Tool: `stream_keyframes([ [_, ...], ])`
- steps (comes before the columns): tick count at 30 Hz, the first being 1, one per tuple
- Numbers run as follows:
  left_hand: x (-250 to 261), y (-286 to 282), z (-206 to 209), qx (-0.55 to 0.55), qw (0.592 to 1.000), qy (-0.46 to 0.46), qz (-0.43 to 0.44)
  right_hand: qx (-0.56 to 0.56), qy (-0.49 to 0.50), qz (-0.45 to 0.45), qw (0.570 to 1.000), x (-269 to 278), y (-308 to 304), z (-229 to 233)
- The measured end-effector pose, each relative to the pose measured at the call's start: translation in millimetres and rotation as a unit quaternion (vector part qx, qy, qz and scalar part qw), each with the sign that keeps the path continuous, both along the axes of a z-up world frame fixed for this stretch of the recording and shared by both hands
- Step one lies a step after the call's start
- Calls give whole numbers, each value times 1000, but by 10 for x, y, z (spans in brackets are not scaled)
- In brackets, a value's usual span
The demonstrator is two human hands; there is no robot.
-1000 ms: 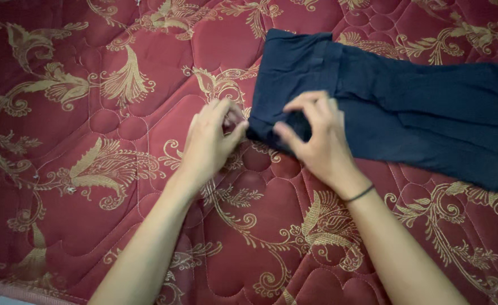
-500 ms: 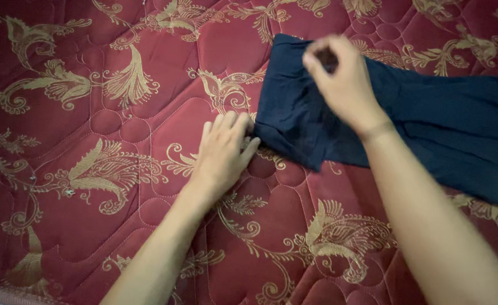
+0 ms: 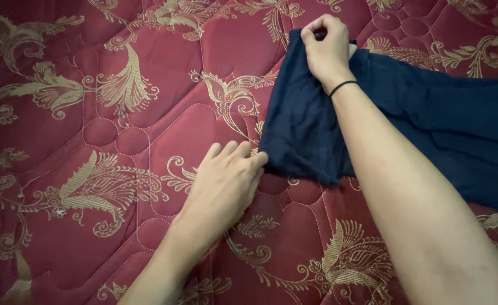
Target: The person irons a dark short-sleeved shirt laid flat on a bed, moving a purple electric iron across the fabric with one hand while the other hand holds the shirt steady. They reposition and fold the shirt over and continue ironing the folded sections.
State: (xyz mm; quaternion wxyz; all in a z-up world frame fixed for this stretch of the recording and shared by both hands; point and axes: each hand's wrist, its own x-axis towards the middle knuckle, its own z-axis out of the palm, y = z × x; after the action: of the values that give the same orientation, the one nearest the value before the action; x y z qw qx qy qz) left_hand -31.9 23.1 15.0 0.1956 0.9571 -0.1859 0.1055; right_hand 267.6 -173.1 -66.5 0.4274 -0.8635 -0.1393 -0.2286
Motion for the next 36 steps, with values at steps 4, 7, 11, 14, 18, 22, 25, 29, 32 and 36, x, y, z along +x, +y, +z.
stream_keyframes([
  [4, -11, 62, 45, -8, 999, 44, 10, -54, 66, 8, 996, -185, -21, 207],
  [7, 3, 56, 61, -104, 994, -15, 1, -102, -33, 55, 993, -519, -98, 353],
  [11, 4, -50, 52, -114, 991, -62, -19, -168, -60, 70, 981, -962, -258, 492],
  [14, 5, -99, 36, -111, 993, -25, -27, -182, -18, 63, 981, -1159, -343, 475],
  [18, -53, -31, 41, -141, 989, 17, -39, -214, 24, 81, 973, -1222, -347, 345],
  [22, -169, 83, 134, -130, 986, 97, -23, -227, 72, 72, 969, -1191, -345, 295],
  [25, -212, 112, 227, -17, 977, 205, 48, -226, 19, 106, 968, -1174, -425, 333],
  [29, -190, -7, 276, -33, 996, -38, -71, -154, -22, 51, 987, -1168, -645, 431],
  [32, 31, -371, 164, 3, 982, -124, -143, -123, -18, -39, 992, -1036, -810, 488],
  [36, 351, -778, -43, 93, 975, -104, -172, -166, 0, -59, 984, -777, -985, 419],
])
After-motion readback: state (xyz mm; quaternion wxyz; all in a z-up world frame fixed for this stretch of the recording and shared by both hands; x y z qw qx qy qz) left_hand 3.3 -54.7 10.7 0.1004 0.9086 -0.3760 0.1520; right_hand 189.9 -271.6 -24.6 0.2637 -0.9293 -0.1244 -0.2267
